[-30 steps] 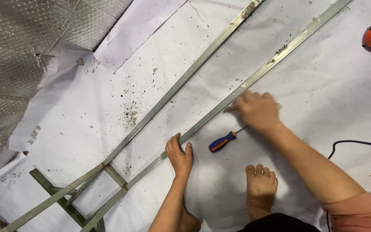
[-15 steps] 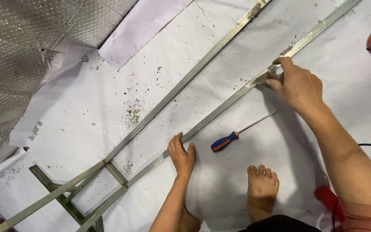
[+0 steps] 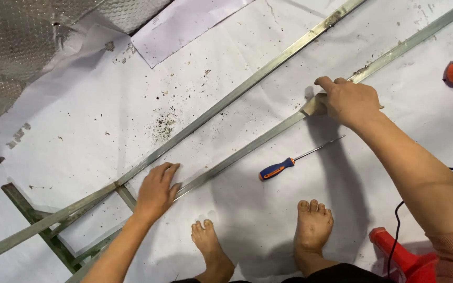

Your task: The person uses a screwdriver to scrape debris from metal frame joints and then uses a sanding block to smooth the edges.

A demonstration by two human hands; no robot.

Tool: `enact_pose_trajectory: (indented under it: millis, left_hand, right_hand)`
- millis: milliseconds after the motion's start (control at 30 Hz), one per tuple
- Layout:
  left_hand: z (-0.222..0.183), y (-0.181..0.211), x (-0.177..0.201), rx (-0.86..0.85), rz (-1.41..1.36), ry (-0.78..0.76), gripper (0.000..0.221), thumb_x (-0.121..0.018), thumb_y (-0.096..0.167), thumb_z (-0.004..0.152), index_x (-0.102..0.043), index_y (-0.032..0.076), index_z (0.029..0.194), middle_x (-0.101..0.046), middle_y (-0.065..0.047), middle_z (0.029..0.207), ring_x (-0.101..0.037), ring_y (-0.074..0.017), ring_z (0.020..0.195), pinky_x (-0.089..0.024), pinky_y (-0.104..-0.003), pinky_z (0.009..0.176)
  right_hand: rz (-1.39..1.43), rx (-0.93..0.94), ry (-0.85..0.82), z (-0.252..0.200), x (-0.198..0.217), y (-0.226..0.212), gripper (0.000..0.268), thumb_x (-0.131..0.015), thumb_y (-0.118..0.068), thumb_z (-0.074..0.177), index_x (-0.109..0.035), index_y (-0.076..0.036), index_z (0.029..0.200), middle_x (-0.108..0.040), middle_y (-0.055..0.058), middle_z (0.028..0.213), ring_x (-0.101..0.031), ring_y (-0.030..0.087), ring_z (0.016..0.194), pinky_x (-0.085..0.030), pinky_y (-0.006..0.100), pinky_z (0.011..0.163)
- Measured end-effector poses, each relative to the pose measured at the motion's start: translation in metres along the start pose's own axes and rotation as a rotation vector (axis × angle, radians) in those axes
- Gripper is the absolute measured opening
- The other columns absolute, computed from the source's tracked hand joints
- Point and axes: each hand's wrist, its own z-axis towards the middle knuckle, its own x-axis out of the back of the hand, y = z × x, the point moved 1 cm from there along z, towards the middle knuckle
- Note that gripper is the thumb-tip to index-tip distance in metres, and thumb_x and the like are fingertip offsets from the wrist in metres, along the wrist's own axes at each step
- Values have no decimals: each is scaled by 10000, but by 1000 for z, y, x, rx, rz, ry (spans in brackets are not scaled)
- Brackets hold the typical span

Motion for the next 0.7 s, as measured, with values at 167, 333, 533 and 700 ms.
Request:
enact_pose_trajectory:
  millis: [167,333,533,700]
  left_hand:
    - [-39,-30,-12,83,-83,269,496,-647,150,936,-517,140,1414,-616,-112,1225,-604,-313,1226,-490,-452,1033]
    - [-42,-45,-95,225,-219,501,372,-654,93,952,-581,107,1316,-593,-71,1182,-606,-277,1174,-494,-403,1024]
    - [-51,14,-167,-18,-430,498,324,-694,145,859,-667,124,1182,-684,-52,1104,-664,-237,1053,-545,-354,894]
    - [-86,68,-163,-553,-518,329,134,-681,147,842,-713,141,973,-632,23,838,-593,-133,757,-474,-264,715]
  right_hand:
    - [143,-7,-192,-7,38,-37,450,-635,-339,961,-632,-143,1365,-629,295,1319,-731,508,1008,-615,605,780]
    - [17,1,-234,-19,50,-65,397,-721,-226,892,-696,-191,1287,-630,240,1311,-752,466,1000,-631,561,811]
    - [-218,-159,-181,-6,-7,-40,376,-647,-224,906,-726,-374,1242,-734,60,1128,-767,297,864,-616,420,715]
    - [-367,-259,-38,8,-30,-31,286,-524,-258,1018,-775,-363,1104,-696,-29,1170,-777,243,798,-593,379,635]
